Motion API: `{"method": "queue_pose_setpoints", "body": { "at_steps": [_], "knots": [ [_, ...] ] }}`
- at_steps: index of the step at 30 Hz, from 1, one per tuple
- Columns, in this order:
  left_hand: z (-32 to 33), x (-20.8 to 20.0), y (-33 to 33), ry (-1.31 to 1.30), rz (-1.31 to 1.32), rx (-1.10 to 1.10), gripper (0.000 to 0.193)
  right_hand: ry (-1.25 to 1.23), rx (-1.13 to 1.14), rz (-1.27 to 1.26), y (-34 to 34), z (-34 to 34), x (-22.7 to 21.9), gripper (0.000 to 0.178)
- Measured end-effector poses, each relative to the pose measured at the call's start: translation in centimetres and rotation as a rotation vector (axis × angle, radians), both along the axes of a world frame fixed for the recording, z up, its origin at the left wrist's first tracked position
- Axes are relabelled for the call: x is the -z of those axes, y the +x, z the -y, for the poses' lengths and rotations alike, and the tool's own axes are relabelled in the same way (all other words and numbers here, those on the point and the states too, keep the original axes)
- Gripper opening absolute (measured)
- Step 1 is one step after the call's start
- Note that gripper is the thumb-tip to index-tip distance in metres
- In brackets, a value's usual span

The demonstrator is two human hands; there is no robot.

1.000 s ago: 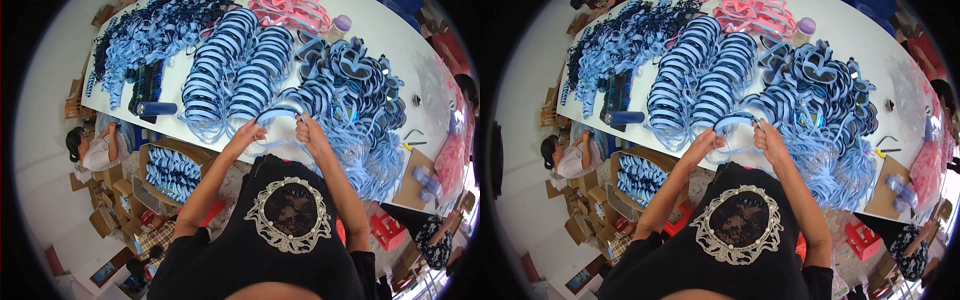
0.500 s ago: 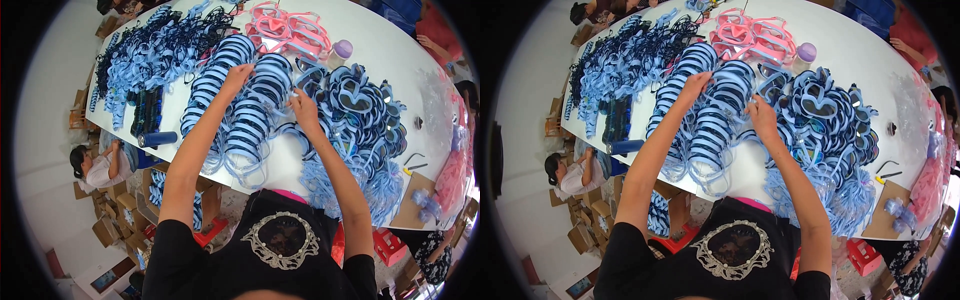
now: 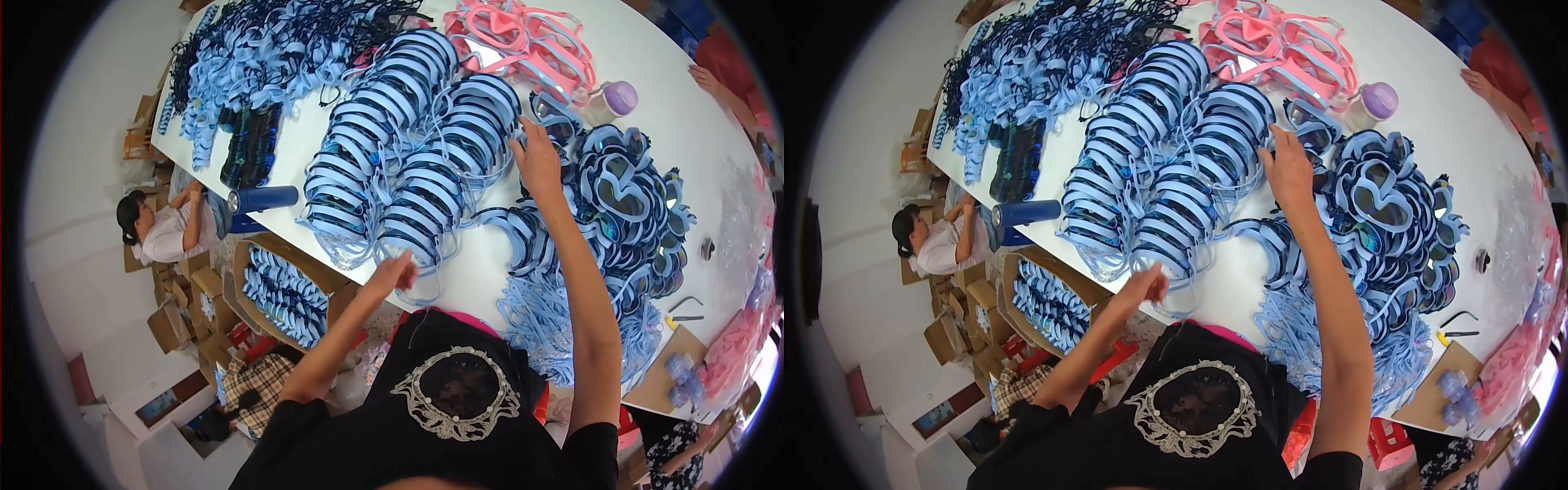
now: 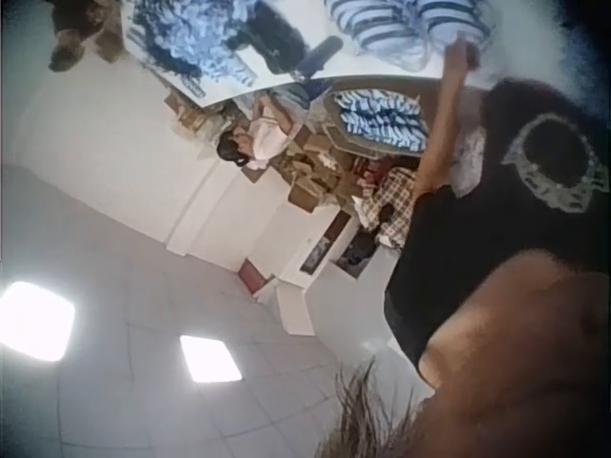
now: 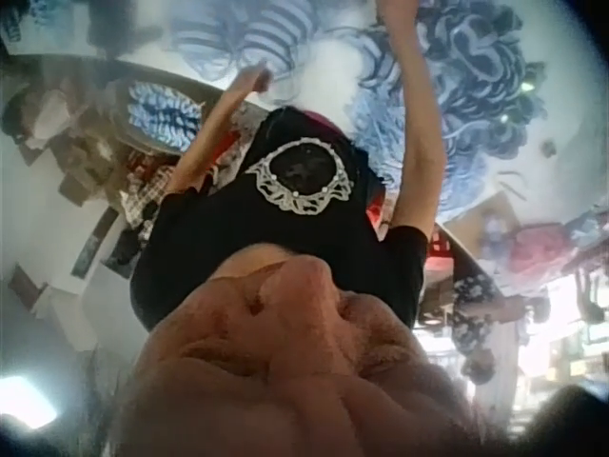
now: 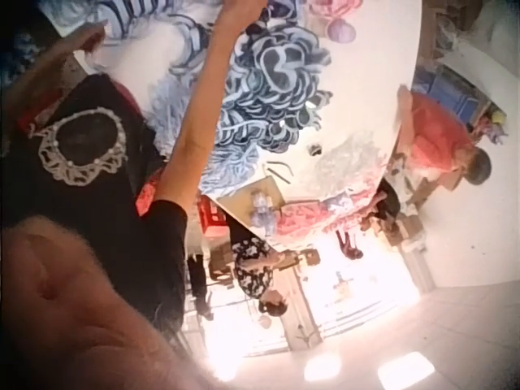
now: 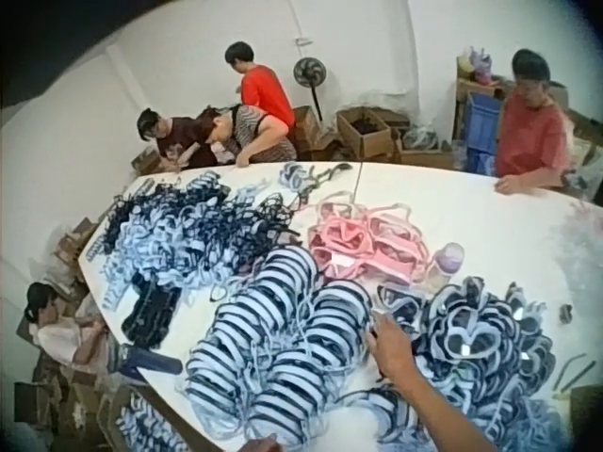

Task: The person assembles small blue plastic bands, white fringe material, and plastic components by hand into toy parts or headbands.

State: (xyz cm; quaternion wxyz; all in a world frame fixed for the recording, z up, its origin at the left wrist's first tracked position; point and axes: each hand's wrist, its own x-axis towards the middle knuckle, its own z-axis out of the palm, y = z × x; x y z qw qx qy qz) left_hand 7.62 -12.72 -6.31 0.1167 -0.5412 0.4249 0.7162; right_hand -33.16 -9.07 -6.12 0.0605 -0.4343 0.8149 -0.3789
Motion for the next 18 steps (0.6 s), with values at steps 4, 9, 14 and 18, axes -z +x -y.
{"method": "queue_pose_setpoints", "body": {
  "at_steps": [4,9,14,18],
  "knots": [
    [-2.3,0.8,3.2,0.037,0.054,-0.187,0.06,-0.076,-0.108,-0.2,0.9,0.3,-2.0,0.04],
    [0.1,4.5,-0.1,-0.038,-0.062,-0.392,0.065,0.024,-0.376,-0.073,5.8,1.4,0.8,0.033],
    [2.7,4.0,-5.7,-0.187,-0.064,-0.336,0.08,0.148,-0.295,-0.056,5.3,2.5,2.5,0.044],
    [5.3,4.5,-9.0,-0.221,-0.178,-0.201,0.079,0.144,-0.328,0.002,4.2,2.3,1.6,0.046]
  ]
}}
